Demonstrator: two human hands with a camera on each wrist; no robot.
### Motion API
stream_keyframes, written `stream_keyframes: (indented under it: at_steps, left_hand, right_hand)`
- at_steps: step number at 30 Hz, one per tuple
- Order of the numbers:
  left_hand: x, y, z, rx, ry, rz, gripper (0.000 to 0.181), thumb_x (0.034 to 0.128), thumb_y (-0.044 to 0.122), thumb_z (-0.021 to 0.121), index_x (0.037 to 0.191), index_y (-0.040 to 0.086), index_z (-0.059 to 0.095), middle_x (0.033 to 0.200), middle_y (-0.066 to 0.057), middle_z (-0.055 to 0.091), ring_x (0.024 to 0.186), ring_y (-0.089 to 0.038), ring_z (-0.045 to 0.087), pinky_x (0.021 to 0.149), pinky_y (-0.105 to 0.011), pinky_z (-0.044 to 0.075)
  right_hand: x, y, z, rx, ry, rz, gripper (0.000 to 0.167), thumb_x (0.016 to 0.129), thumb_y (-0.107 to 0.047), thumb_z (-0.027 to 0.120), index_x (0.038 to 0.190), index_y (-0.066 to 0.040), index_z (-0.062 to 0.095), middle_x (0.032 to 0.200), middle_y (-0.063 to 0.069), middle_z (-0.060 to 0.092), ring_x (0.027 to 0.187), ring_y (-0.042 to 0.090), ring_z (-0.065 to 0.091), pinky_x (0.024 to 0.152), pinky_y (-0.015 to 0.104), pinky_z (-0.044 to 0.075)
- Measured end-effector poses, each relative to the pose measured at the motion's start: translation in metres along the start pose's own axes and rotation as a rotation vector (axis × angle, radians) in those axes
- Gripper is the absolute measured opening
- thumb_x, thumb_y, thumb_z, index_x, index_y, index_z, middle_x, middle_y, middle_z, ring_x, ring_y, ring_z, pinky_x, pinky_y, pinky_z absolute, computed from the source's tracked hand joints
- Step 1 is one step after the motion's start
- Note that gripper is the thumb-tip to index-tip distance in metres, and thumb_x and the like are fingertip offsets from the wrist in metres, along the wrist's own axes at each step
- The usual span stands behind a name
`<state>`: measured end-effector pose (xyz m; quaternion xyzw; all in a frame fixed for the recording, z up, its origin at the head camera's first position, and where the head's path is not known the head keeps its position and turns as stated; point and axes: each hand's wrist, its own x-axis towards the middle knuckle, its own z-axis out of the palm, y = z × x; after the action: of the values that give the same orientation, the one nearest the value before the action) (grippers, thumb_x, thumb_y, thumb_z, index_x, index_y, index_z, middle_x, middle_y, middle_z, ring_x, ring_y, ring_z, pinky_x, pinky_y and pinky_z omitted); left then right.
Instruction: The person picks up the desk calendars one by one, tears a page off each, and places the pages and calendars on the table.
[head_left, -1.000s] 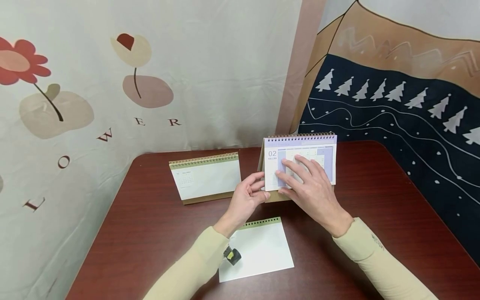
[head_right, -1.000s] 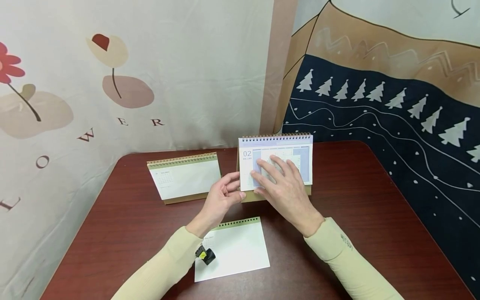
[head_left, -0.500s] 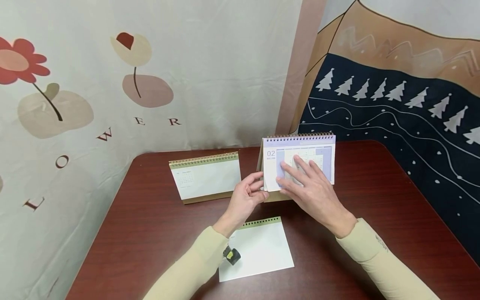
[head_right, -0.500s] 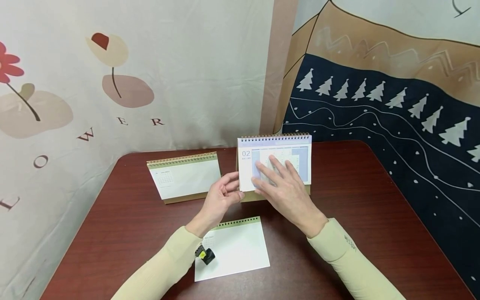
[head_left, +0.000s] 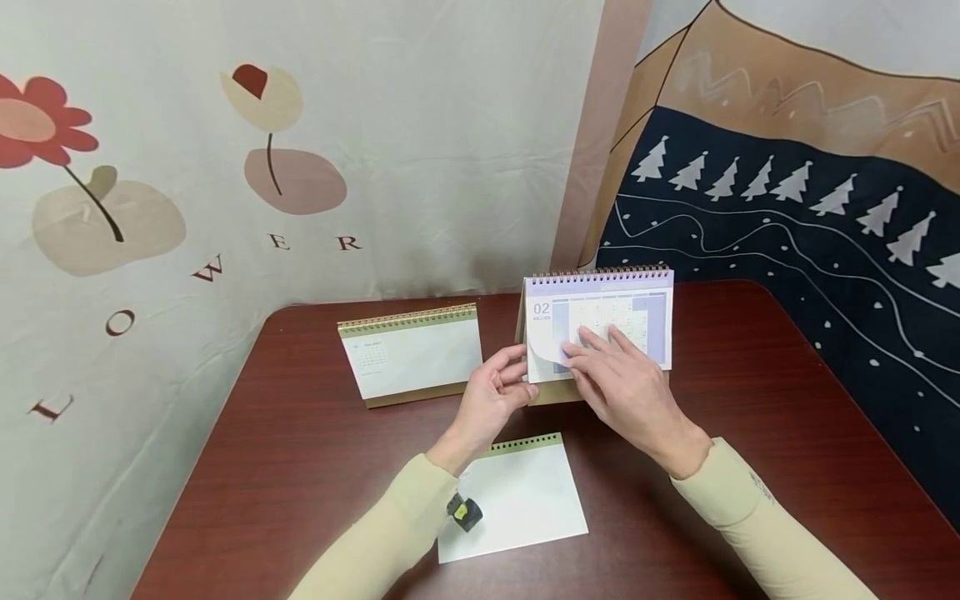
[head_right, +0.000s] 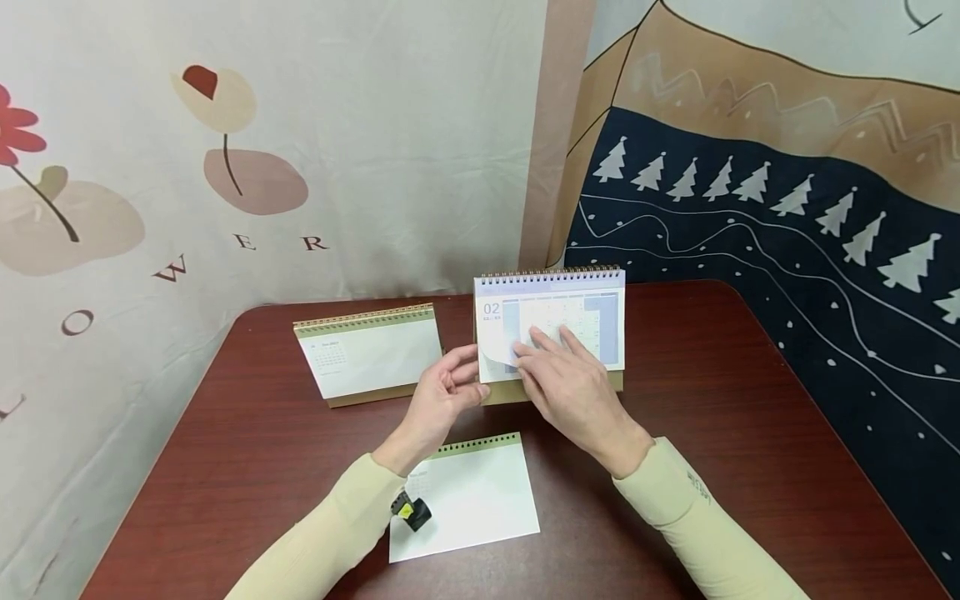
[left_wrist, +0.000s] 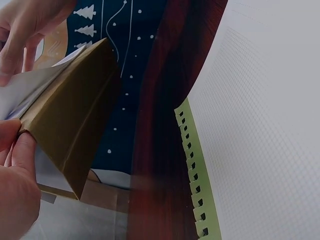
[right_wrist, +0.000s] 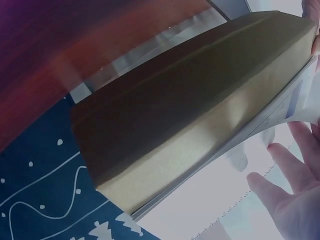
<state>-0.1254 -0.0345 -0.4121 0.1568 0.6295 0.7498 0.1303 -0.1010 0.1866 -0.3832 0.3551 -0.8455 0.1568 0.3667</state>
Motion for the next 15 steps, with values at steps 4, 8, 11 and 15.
stream_keyframes:
  at_steps: [4,8,11,15]
  left_hand:
    - [0.0004,-0.0017,0.0001,0.002,0.011,-0.001,0.061,0.0888,-0.020,0.060,0.147,-0.008,0.046,0.135,-0.030,0.061,0.100,-0.015,0.071,0.087,-0.027,0.058]
    - [0.0009,-0.0017,0.0002,-0.001,0.037,0.005,0.061,0.0887,-0.020,0.060,0.147,-0.007,0.048,0.136,-0.028,0.062,0.106,-0.021,0.070,0.087,-0.027,0.058]
    - [0.0008,-0.0005,0.0005,-0.008,0.058,0.011,0.059,0.0892,-0.019,0.060,0.146,-0.006,0.049,0.136,-0.027,0.062,0.108,-0.023,0.069,0.087,-0.027,0.057]
    - [0.0006,0.0005,0.0006,-0.004,0.077,0.022,0.058,0.0905,-0.018,0.059,0.146,-0.006,0.049,0.136,-0.028,0.062,0.109,-0.026,0.069,0.086,-0.026,0.057]
  right_hand:
    - [0.0023,0.0004,-0.0007,0.057,0.040,0.033,0.026,0.082,-0.001,0.080,0.107,0.003,0.074,0.115,0.017,0.075,0.112,0.037,0.070,0.097,0.063,0.051]
    - [0.0043,0.0011,-0.0025,0.137,0.075,0.096,0.024,0.081,0.003,0.080,0.105,0.003,0.075,0.110,0.017,0.077,0.108,0.035,0.072,0.095,0.062,0.052]
    - [0.0051,0.0012,-0.0036,0.180,0.110,0.135,0.022,0.084,0.002,0.081,0.105,0.004,0.074,0.109,0.018,0.077,0.105,0.035,0.073,0.093,0.061,0.053]
    - [0.0064,0.0016,-0.0054,0.196,0.200,0.183,0.024,0.102,-0.019,0.068,0.104,0.005,0.073,0.107,0.020,0.076,0.097,0.034,0.075,0.083,0.047,0.061]
